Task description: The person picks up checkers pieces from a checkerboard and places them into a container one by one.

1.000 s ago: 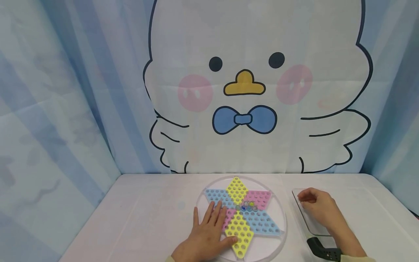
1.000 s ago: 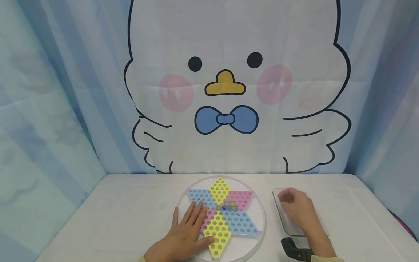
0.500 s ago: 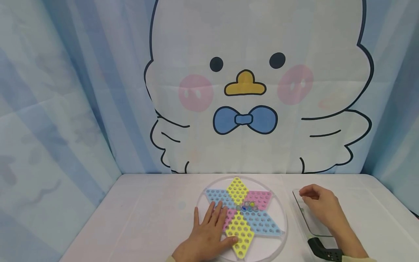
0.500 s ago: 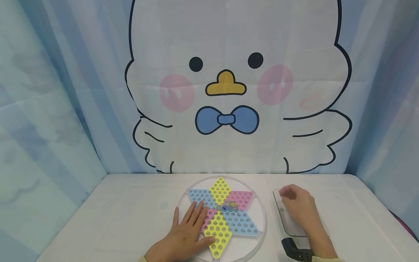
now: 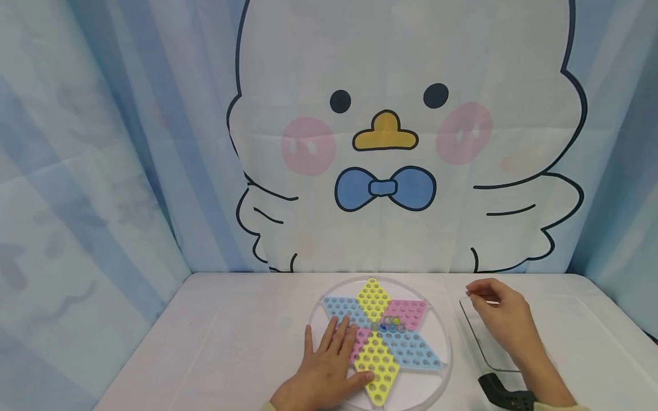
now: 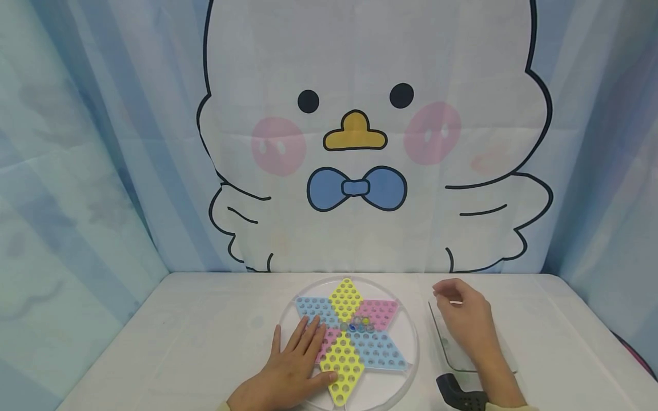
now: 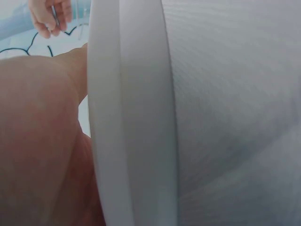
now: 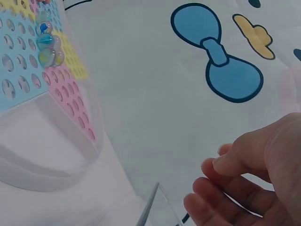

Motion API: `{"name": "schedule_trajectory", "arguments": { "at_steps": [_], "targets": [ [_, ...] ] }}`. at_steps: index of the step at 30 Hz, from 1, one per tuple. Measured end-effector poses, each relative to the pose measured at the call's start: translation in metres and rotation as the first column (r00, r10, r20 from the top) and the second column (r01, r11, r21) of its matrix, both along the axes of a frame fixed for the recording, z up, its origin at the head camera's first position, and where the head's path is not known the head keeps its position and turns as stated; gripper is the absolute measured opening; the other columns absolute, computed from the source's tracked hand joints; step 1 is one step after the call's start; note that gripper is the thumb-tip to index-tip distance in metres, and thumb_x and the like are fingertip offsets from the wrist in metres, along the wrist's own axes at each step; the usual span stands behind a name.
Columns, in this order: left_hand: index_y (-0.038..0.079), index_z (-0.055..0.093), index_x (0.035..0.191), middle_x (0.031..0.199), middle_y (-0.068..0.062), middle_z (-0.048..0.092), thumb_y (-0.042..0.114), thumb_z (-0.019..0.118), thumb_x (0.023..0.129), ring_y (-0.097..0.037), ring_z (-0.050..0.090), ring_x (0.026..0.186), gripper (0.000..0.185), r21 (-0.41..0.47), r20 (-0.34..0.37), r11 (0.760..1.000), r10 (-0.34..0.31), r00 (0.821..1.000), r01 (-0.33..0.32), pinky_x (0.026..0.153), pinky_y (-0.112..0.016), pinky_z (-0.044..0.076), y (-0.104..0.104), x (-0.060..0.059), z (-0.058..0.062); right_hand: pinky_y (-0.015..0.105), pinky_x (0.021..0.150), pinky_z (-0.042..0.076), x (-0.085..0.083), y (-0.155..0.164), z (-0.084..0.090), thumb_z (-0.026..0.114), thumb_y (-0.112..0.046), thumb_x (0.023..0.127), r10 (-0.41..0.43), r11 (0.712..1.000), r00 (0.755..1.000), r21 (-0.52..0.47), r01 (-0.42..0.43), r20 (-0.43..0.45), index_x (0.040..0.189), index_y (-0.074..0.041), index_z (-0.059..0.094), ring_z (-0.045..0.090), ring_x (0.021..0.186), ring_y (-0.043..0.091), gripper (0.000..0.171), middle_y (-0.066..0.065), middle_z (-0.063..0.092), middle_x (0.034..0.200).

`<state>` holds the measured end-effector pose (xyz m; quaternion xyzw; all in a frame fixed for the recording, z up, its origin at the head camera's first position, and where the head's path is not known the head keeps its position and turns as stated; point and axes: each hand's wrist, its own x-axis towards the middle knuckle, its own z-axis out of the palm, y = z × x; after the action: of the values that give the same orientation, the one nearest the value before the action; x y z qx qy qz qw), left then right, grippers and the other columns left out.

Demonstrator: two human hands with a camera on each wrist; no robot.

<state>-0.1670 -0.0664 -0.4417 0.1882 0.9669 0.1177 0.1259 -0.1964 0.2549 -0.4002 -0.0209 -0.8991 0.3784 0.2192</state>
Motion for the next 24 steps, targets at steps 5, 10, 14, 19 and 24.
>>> {"name": "schedule_trajectory", "arguments": {
  "at_steps": [5, 10, 14, 19, 24],
  "targets": [
    [0.020, 0.018, 0.160, 0.169, 0.000, 0.007, 0.084, 0.030, 0.086, -0.026, 0.002, 0.156, 0.099, 0.003, -0.003, 1.000, 0.006, 1.000, -0.006, 0.115, -0.071, -0.003, 0.000, 0.000, -0.001, 0.001, 0.071, 0.042, 0.001, -0.007, 0.002, 0.060, -0.010, 0.095, 0.032, 0.999, 0.999, -0.004, -0.032, -0.025, 0.107, -0.005, 0.068, 0.049, 0.083, -0.016, 0.015, 0.013, 0.071, 0.104],
    [0.020, 0.017, 0.160, 0.169, 0.000, 0.007, 0.084, 0.031, 0.086, -0.026, 0.002, 0.156, 0.099, 0.002, -0.002, 1.000, 0.005, 1.000, -0.005, 0.115, -0.071, -0.003, 0.000, 0.000, -0.002, 0.002, 0.072, 0.043, 0.000, -0.016, 0.003, 0.063, -0.013, 0.095, 0.061, 0.998, 0.998, 0.009, -0.061, -0.027, 0.106, -0.008, 0.069, 0.057, 0.086, -0.006, 0.013, 0.010, 0.072, 0.102],
    [0.020, 0.017, 0.160, 0.169, 0.000, 0.007, 0.084, 0.031, 0.086, -0.026, 0.002, 0.156, 0.099, 0.002, 0.001, 1.000, 0.005, 1.000, -0.005, 0.115, -0.071, -0.004, 0.000, 0.000, -0.002, 0.005, 0.073, 0.045, 0.000, -0.022, 0.002, 0.065, -0.013, 0.095, 0.095, 0.995, 0.995, 0.014, -0.095, -0.013, 0.106, -0.009, 0.069, 0.056, 0.086, -0.007, 0.013, 0.008, 0.072, 0.102],
    [0.019, 0.017, 0.160, 0.169, 0.000, 0.007, 0.084, 0.030, 0.086, -0.026, 0.002, 0.156, 0.100, 0.004, -0.001, 1.000, 0.002, 1.000, -0.002, 0.115, -0.071, -0.004, -0.001, 0.000, -0.002, 0.010, 0.073, 0.049, -0.001, -0.030, 0.003, 0.065, -0.009, 0.093, 0.114, 0.993, 0.993, 0.009, -0.114, -0.002, 0.105, -0.007, 0.069, 0.058, 0.086, -0.002, 0.012, 0.008, 0.072, 0.101],
    [0.020, 0.017, 0.160, 0.169, 0.000, 0.006, 0.084, 0.030, 0.086, -0.027, 0.002, 0.156, 0.099, 0.001, -0.002, 1.000, -0.001, 1.000, 0.001, 0.115, -0.072, -0.003, -0.001, -0.001, -0.002, 0.010, 0.075, 0.049, -0.001, -0.036, 0.001, 0.064, -0.009, 0.094, 0.136, 0.991, 0.989, 0.000, -0.136, 0.061, 0.108, -0.007, 0.067, 0.063, 0.093, 0.015, 0.014, 0.008, 0.071, 0.103]
  ]
}}
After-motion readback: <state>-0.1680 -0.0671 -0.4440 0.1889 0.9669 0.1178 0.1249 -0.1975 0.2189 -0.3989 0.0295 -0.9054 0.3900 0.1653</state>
